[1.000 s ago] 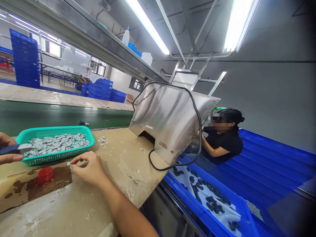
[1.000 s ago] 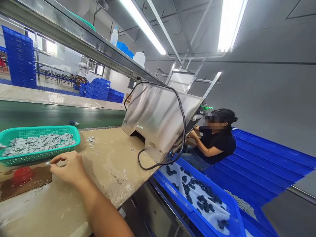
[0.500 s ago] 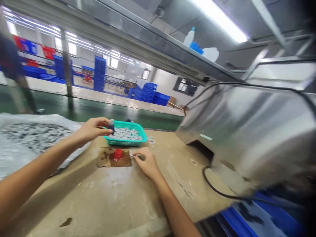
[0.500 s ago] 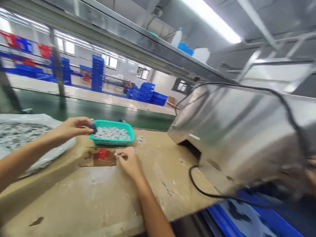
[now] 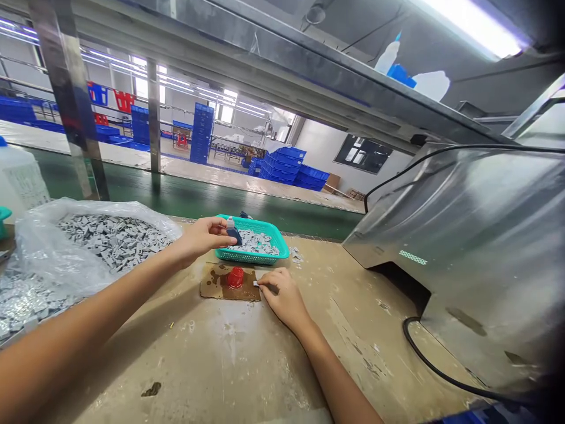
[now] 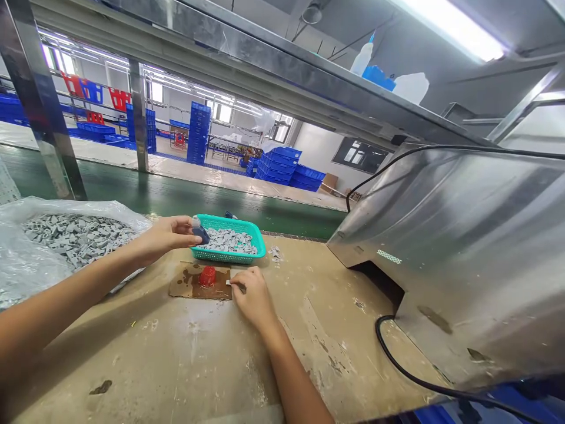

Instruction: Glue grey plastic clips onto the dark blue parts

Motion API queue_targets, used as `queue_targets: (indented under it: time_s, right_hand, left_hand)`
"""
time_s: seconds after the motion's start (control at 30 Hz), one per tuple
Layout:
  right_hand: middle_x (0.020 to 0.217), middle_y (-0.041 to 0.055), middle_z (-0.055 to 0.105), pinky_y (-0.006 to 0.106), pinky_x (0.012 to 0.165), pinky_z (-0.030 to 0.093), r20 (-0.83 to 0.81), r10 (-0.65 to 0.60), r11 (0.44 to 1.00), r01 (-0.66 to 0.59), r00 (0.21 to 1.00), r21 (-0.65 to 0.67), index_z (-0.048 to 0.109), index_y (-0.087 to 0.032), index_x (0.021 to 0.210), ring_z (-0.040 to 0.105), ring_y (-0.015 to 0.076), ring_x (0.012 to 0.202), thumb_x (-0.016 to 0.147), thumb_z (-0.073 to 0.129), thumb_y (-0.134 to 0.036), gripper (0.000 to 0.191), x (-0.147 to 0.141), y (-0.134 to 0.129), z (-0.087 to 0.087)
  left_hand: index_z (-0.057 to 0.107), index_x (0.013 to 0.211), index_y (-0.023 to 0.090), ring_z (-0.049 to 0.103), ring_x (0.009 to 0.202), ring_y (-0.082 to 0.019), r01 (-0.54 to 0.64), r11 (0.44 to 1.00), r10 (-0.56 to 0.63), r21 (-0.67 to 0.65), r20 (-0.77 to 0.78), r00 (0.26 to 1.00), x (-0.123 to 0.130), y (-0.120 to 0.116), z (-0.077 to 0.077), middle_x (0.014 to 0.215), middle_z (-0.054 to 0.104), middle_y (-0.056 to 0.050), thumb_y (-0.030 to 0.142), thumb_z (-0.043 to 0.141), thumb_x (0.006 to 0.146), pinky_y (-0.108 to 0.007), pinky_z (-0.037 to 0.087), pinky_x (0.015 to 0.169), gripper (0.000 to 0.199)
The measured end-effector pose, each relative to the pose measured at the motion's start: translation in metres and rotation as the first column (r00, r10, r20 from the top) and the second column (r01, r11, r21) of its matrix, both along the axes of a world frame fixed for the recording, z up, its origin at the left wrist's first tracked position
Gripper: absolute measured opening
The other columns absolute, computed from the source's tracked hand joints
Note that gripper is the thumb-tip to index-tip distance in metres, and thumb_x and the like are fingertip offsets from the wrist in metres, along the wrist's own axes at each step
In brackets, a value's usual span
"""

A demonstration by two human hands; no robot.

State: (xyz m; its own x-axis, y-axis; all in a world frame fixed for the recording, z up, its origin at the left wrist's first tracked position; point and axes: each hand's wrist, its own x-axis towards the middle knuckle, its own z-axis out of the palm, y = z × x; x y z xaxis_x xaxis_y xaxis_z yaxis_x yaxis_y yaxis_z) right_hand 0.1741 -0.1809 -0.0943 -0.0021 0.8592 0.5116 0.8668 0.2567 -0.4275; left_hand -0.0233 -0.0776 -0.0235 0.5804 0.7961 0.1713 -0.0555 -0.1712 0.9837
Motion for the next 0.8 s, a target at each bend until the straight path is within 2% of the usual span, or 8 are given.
queue_targets:
  time_s: [0.17,0.37,0.47,0.67,0.8]
  right_hand:
    - [0.072,0.0030,0.067,0.035,0.067,0.046,0.002,-0.005,1.000,0.005,1.000,0.025,0.066,-0.020,0.067,0.051,0.0217,0.075,0.069,0.054,-0.002,0.021,-0.001,-0.001,0.000]
    - [0.077,0.0051,0.067,0.038,0.072,0.045,-0.029,-0.033,0.990,0.037,0.999,0.134,0.067,-0.021,0.073,0.050,0.0232,0.080,0.075,0.052,-0.010,0.018,-0.007,-0.003,0.007]
    - [0.074,0.0039,0.067,0.036,0.069,0.046,-0.047,-0.001,0.990,0.008,0.999,0.138,0.067,-0.022,0.070,0.050,0.0225,0.078,0.073,0.055,-0.010,0.018,-0.012,-0.004,0.010]
    - [0.074,0.0039,0.068,0.038,0.071,0.045,-0.146,-0.015,0.987,0.039,0.989,0.158,0.067,-0.024,0.069,0.051,0.0231,0.079,0.072,0.056,-0.013,0.016,-0.017,-0.007,0.016]
    - [0.070,0.0036,0.068,0.038,0.070,0.046,-0.248,-0.010,0.988,0.048,0.969,0.147,0.067,-0.023,0.065,0.056,0.0225,0.076,0.068,0.059,-0.015,0.011,-0.015,-0.004,0.030]
  left_hand:
    - [0.058,0.080,0.013,0.058,0.076,-0.018,0.010,0.999,-0.010,0.053,0.012,1.000,0.002,0.002,-0.005,0.077,0.063,-0.004,0.025,0.073,0.051,-0.032,0.043,0.072,0.035]
    - [0.058,0.072,0.014,0.058,0.075,-0.018,0.034,0.999,-0.034,0.033,-0.016,0.999,0.007,0.000,-0.010,0.072,0.063,-0.003,0.022,0.071,0.051,-0.031,0.043,0.070,0.026]
    - [0.056,0.069,0.014,0.057,0.073,-0.017,0.040,0.999,-0.039,0.023,-0.026,0.999,0.008,-0.001,-0.011,0.069,0.061,-0.002,0.022,0.070,0.052,-0.029,0.042,0.069,0.024]
    - [0.051,0.070,0.017,0.045,0.051,-0.009,0.027,1.000,-0.026,0.009,-0.086,0.996,0.009,-0.004,-0.014,0.050,0.046,0.008,0.015,0.070,0.048,-0.021,0.033,0.053,0.029]
    - [0.058,0.082,0.018,0.039,0.047,-0.008,0.060,0.997,-0.054,0.038,-0.132,0.990,0.013,-0.011,-0.015,0.048,0.039,0.009,0.015,0.068,0.050,-0.020,0.028,0.048,0.034]
